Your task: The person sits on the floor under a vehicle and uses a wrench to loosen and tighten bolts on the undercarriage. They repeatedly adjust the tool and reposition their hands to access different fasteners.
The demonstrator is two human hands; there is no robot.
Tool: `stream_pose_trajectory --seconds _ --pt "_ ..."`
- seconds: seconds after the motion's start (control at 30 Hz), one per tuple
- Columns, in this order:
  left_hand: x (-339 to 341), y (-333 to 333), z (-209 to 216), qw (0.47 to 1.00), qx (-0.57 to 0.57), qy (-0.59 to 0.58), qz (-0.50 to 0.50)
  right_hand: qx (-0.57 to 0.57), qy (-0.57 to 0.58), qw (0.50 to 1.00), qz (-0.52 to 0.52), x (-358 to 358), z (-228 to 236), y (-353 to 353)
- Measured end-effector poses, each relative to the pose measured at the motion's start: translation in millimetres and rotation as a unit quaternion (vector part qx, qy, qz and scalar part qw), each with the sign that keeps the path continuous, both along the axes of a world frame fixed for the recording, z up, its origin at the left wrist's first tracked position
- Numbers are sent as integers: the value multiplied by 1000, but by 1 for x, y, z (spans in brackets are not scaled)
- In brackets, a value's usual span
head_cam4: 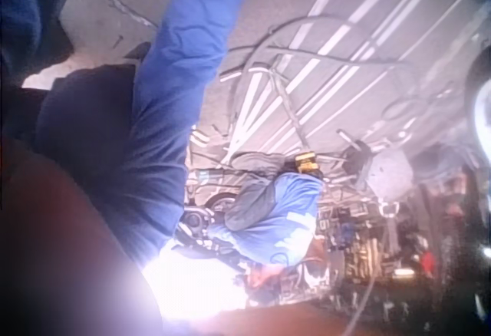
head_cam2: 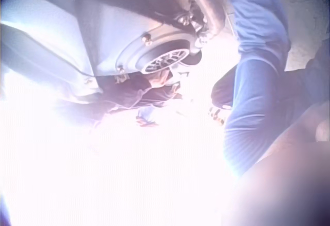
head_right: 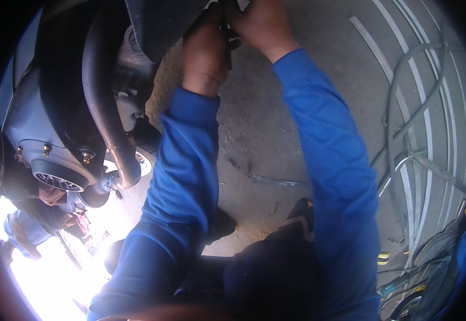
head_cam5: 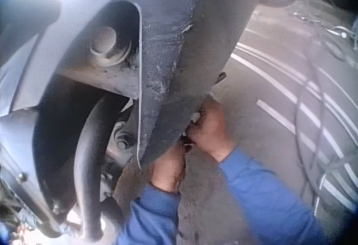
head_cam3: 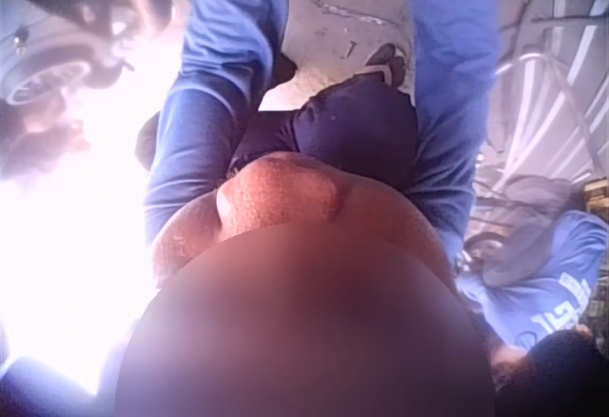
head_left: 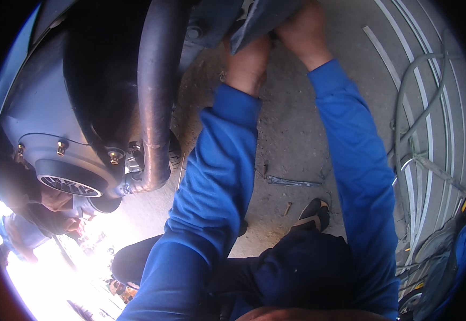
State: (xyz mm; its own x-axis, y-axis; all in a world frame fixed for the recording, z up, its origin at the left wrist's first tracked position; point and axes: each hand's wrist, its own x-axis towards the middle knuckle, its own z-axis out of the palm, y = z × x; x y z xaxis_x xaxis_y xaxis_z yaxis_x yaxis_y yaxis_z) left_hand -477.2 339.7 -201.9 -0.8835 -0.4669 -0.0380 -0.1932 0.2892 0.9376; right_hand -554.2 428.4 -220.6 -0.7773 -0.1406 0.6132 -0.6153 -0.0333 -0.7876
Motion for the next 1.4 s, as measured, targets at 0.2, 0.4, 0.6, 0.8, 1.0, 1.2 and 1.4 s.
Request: stream_pose_trajectory --seconds 0.2,0.4,0.6,0.8,1.0,1.2,1.4 --pt "-32 -14 -76 894 -427 135 16 -306 -374 874 47 -7 20 11" --pt "-43 -38 -106 844 -527 92 34 -164 -264 949 58 8 51 51" --pt "-24 -33 -49 969 -187 161 22 -251 -252 893 276 95 23 54" --pt "-14 -25 -24 983 23 181 -19 -178 -351 908 147 88 -40 16" --pt "-13 -18 -27 980 72 183 -13 74 -599 684 409 22 -38 31" --pt "-13 -13 -29 978 94 186 -14 -128 -705 548 431 24 -36 33" --pt "-12 -16 -28 977 102 186 -11 -369 -604 658 255 -29 -41 24"
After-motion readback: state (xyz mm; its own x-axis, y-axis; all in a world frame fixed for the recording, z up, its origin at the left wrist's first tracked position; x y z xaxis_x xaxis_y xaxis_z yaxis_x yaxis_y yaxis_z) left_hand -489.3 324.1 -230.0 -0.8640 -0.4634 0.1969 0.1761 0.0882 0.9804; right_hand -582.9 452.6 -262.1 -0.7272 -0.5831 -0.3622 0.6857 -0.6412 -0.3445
